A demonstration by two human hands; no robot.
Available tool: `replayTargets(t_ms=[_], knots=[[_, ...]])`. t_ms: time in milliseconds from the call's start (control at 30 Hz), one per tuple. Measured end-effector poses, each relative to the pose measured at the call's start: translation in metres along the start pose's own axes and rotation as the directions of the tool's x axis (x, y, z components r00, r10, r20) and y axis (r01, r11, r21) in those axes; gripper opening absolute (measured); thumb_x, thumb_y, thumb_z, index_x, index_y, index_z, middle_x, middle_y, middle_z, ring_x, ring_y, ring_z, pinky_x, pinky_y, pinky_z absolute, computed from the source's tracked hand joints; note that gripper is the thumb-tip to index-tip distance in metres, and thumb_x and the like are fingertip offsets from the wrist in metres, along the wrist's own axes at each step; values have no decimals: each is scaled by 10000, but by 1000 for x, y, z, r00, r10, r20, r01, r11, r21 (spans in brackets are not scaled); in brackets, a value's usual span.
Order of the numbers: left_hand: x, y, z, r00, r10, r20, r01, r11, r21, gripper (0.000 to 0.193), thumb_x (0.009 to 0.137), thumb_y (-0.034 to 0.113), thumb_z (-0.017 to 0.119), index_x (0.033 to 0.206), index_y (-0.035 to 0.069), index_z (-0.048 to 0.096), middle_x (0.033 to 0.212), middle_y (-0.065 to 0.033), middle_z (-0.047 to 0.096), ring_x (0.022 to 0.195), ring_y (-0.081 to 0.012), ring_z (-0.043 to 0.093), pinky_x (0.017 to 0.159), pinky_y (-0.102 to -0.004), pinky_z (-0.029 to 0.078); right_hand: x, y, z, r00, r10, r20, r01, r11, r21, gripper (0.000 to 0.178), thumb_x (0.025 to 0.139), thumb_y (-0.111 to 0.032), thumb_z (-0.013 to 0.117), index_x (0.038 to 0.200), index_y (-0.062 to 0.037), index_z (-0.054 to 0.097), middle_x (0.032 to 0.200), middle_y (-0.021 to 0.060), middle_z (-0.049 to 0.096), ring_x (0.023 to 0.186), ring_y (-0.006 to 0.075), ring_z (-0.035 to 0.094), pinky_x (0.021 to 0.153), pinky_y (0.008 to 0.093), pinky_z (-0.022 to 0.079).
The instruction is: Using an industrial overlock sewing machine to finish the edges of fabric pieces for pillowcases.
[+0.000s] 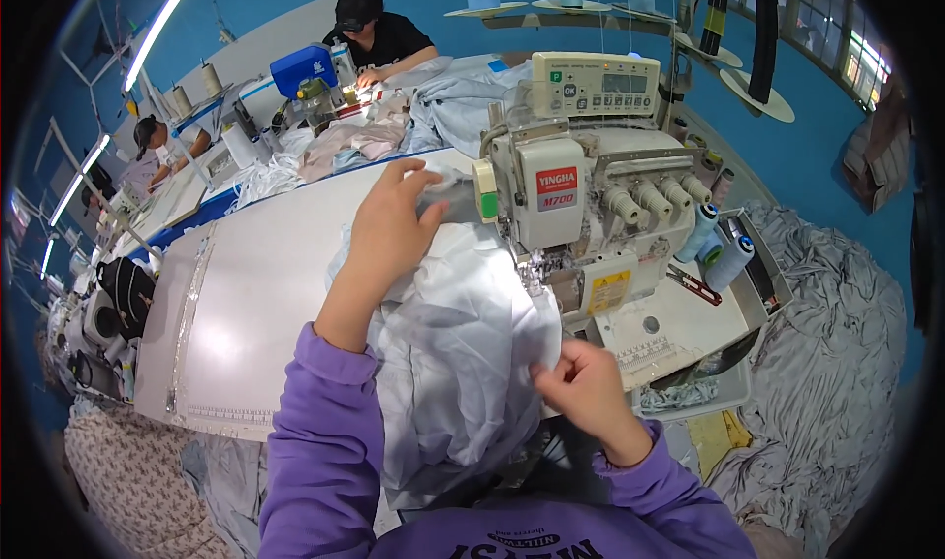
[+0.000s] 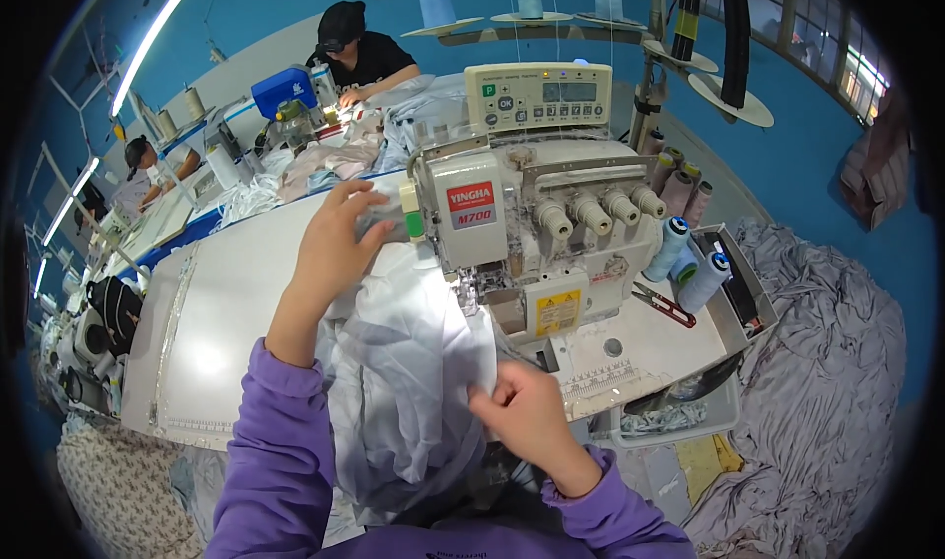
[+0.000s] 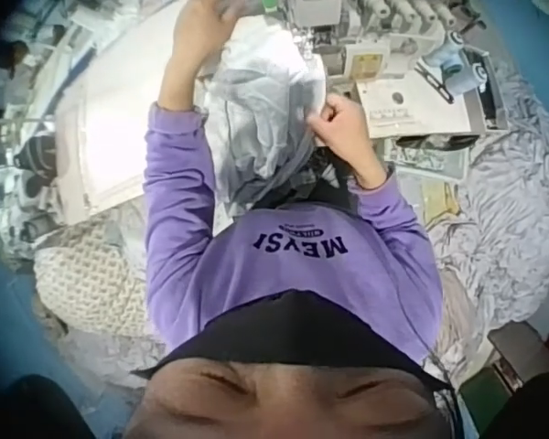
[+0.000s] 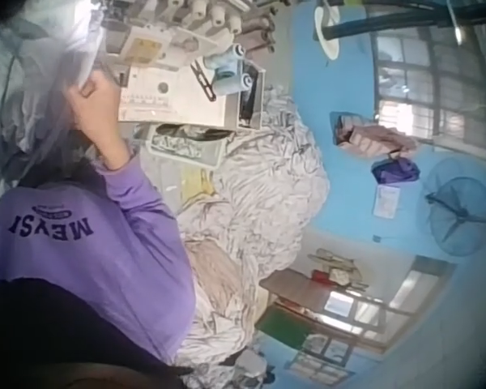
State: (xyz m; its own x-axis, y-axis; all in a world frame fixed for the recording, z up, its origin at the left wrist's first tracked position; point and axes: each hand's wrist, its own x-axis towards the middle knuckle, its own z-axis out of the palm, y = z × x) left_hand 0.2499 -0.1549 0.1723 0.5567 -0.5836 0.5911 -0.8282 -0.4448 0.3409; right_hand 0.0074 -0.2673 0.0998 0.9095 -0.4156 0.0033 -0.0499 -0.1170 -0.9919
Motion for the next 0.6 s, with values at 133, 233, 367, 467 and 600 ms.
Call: replayTargets(t_ms=[133, 233, 367, 467, 600], knots=[[-21, 1, -39, 988, 97, -124, -103, 994, -43, 233, 764, 118, 662, 989, 70, 624, 1114, -107, 572, 976, -307, 569, 795, -371, 470, -34, 25, 29, 953, -228, 202, 292, 868, -400, 173, 706, -90, 685, 815, 24, 613, 566, 58, 564, 554, 132, 573, 525, 300, 450], [-52, 3, -73, 961, 167, -219, -173, 985, -6, 227, 771, 109, 666, 991, 69, 628, 1051, -99, 595, 924, -258, 580, 740, -327, 469, -55, 50, 47, 946, -12, 325, 131, 928, -348, 207, 703, -60, 656, 879, 41, 617, 636, 71, 591, 567, 128, 584, 544, 293, 468], [-148, 10, -131, 986, -108, -127, 96, 991, -96, 165, 812, 96, 646, 967, 40, 632, 882, -80, 642, 727, -137, 604, 595, -237, 465, -58, 126, 83, 841, 240, 484, -191, 970, -148, 258, 746, -124, 673, 953, 11, 600, 759, 56, 632, 637, 131, 604, 537, 260, 462], [-248, 4, -154, 745, -507, 434, 649, 702, -294, 134, 861, 113, 609, 925, -4, 618, 779, -72, 650, 650, -100, 615, 563, -219, 472, -65, 172, 119, 774, 93, 626, -4, 990, -142, 296, 780, -167, 680, 1010, -7, 588, 819, 57, 626, 667, 136, 609, 529, 245, 462], [-409, 9, -126, 606, -563, 562, 761, 617, -201, 178, 833, 134, 630, 969, 19, 632, 827, -87, 665, 736, -195, 641, 710, -292, 508, -78, 144, 165, 656, 521, 547, -664, 742, 90, 313, 848, -238, 633, 1076, -33, 567, 828, 59, 620, 711, 148, 618, 574, 266, 487]])
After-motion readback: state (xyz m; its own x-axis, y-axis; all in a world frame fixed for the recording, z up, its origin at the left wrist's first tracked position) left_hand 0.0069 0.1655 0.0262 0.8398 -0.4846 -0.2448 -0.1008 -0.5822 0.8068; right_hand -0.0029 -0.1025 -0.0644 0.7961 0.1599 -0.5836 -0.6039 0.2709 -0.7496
